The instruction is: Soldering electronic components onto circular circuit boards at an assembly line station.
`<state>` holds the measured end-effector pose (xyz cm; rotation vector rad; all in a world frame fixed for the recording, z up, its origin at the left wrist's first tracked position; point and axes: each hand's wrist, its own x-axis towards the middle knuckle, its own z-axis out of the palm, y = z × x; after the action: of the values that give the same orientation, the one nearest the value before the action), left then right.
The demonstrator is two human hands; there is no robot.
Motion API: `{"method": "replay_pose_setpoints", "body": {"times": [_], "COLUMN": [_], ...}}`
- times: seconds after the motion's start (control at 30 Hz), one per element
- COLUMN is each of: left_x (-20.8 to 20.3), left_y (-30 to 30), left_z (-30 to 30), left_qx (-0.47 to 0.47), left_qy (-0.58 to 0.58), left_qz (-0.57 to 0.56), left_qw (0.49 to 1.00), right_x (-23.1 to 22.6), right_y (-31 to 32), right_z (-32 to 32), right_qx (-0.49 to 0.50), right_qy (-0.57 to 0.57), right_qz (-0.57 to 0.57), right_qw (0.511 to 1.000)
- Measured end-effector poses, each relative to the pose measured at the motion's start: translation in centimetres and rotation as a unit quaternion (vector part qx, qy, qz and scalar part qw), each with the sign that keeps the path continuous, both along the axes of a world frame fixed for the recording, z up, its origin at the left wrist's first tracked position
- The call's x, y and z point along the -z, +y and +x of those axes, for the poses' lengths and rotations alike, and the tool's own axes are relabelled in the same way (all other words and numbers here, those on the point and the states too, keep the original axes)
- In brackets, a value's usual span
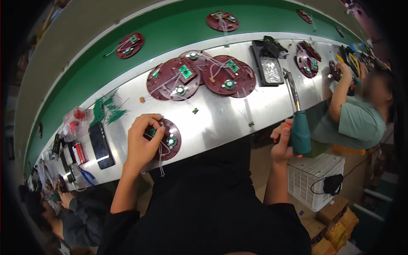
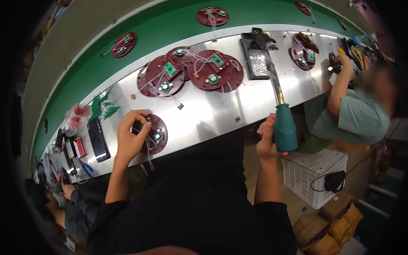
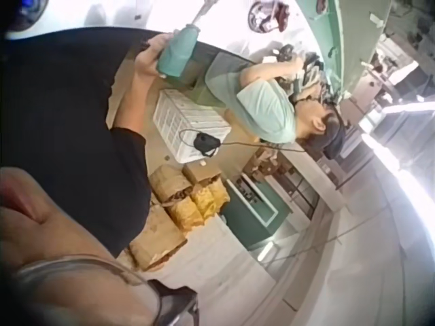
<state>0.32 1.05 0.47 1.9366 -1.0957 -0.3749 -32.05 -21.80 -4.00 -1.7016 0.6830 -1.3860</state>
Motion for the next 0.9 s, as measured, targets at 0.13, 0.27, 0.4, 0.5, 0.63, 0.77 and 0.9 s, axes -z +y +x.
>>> {"method": "replay_pose_setpoints", "body": {"times": [0.13,0.27,0.4,0.5,0.63,0.77,0.9], "left_x": [0.4,-0.5,-1.3,-2.0,-3.0,-4.3,-4.0], "left_y": [-0.2,0.3,0.8,0.9,-0.8,-4.6,-7.5], "left_z": [0.4,1.7,4.6,8.6,16.9,28.8,39.7], "left_qx": [-0.001,-0.066,-0.082,-0.095,-0.125,-0.164,-0.191], "left_qy": [-0.004,0.083,0.062,0.023,-0.072,-0.151,-0.225], "left_qz": [-0.029,-0.025,-0.047,-0.036,-0.010,0.046,0.261], "left_qw": [1.000,0.994,0.994,0.995,0.990,0.974,0.919], "right_x": [0.6,-0.4,-0.1,0.3,0.3,-0.1,-0.4], "right_y": [0.7,1.5,1.4,1.1,1.0,0.8,0.9], "right_z": [0.1,0.5,1.1,2.0,1.6,2.0,3.0], "right_qx": [0.009,-0.041,-0.048,-0.056,-0.043,-0.041,-0.051], "right_qy": [-0.016,-0.057,-0.073,-0.086,-0.084,-0.084,-0.096], "right_qz": [0.079,0.093,0.092,0.092,0.100,0.114,0.134], "right_qw": [0.997,0.993,0.992,0.990,0.991,0.989,0.985]}}
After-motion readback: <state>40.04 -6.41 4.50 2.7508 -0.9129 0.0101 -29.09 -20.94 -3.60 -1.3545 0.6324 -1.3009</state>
